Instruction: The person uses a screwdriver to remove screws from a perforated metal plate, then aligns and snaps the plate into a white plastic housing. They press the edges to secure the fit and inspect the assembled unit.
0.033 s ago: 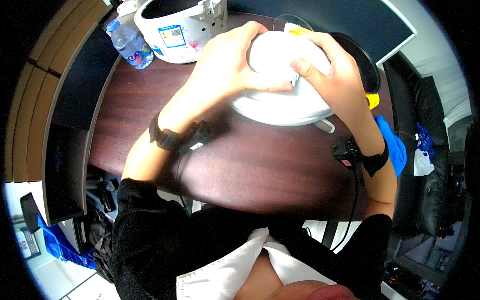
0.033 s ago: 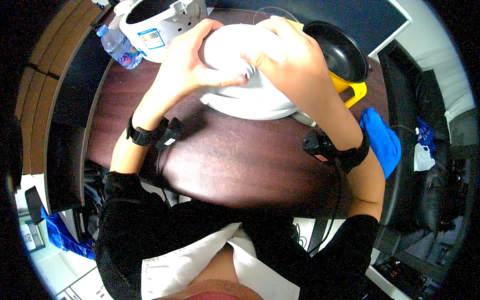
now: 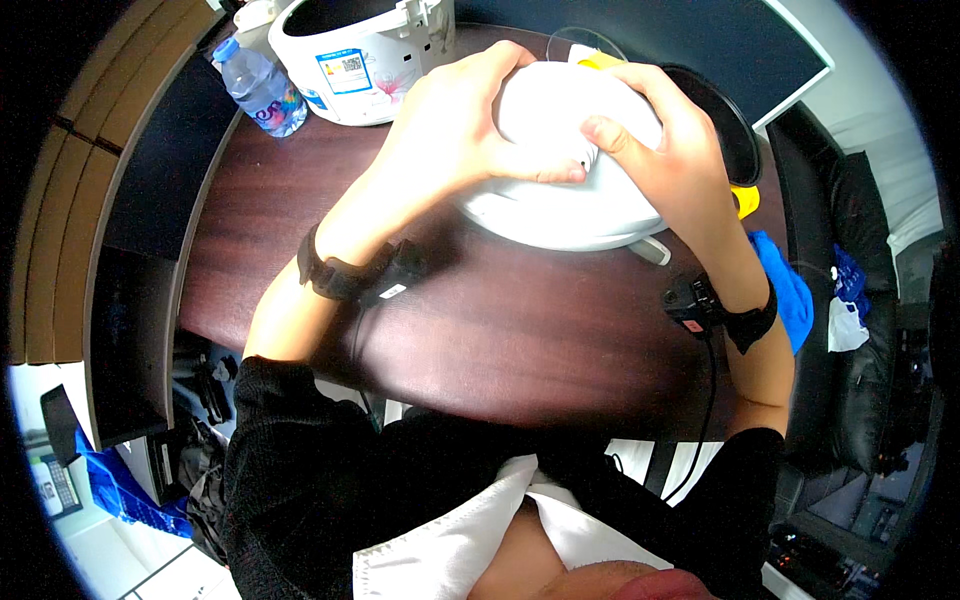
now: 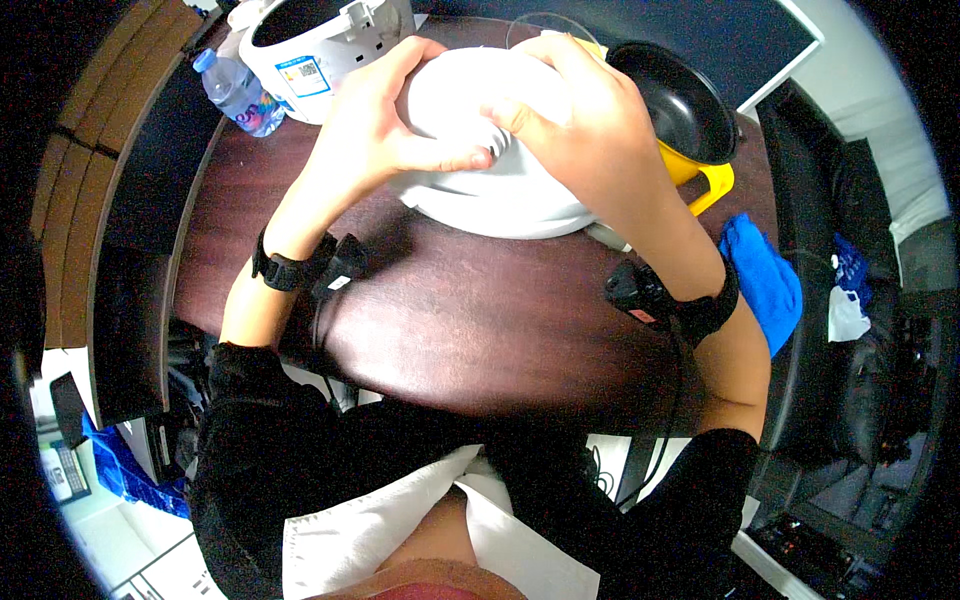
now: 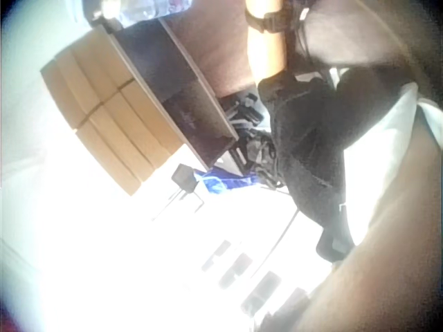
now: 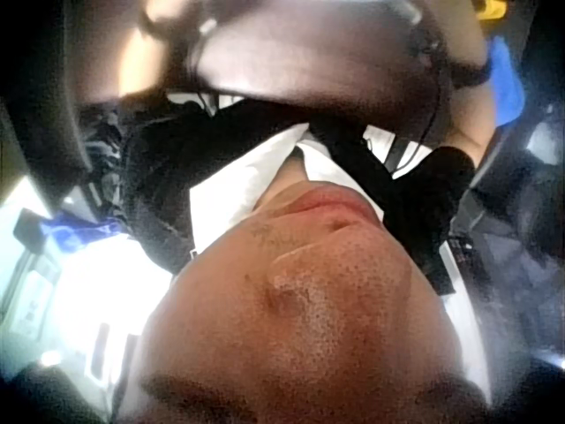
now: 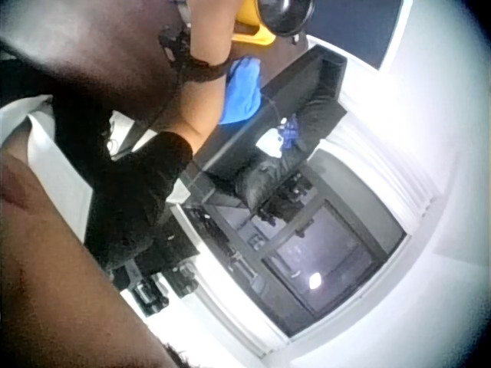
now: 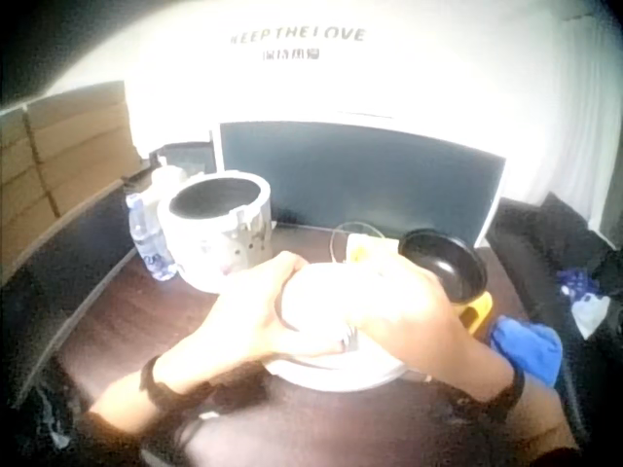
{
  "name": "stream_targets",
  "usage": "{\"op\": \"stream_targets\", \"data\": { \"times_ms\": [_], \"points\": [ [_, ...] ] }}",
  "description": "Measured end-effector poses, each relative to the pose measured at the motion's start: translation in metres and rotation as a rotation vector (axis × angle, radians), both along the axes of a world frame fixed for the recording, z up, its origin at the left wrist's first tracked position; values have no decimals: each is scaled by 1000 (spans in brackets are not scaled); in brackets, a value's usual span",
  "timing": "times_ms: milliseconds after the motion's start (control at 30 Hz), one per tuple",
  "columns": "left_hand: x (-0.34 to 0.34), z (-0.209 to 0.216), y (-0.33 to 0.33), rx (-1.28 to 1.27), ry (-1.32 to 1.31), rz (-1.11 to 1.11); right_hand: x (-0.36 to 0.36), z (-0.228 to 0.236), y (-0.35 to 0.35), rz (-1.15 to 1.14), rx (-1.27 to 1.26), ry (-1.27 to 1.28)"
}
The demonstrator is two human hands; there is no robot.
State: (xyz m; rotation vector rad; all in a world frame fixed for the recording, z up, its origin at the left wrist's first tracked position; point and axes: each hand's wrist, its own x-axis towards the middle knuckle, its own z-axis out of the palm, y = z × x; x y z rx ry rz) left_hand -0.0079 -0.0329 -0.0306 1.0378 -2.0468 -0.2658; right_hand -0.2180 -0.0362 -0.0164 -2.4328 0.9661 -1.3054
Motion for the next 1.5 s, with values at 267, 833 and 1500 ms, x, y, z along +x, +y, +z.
{"op": "stream_targets", "data": {
  "times_ms": [267, 833, 1500],
  "points": [
    [-3, 0, 1, -34, -1, 9, -5, -3, -2, -31, -53, 34],
    [-4, 2, 15, -59, -66, 56, -24, -7, -7, 28, -82, 267],
    [-13, 7, 25, 63, 10, 67, -25, -7, -3, 7, 40, 177]
  ]
}}
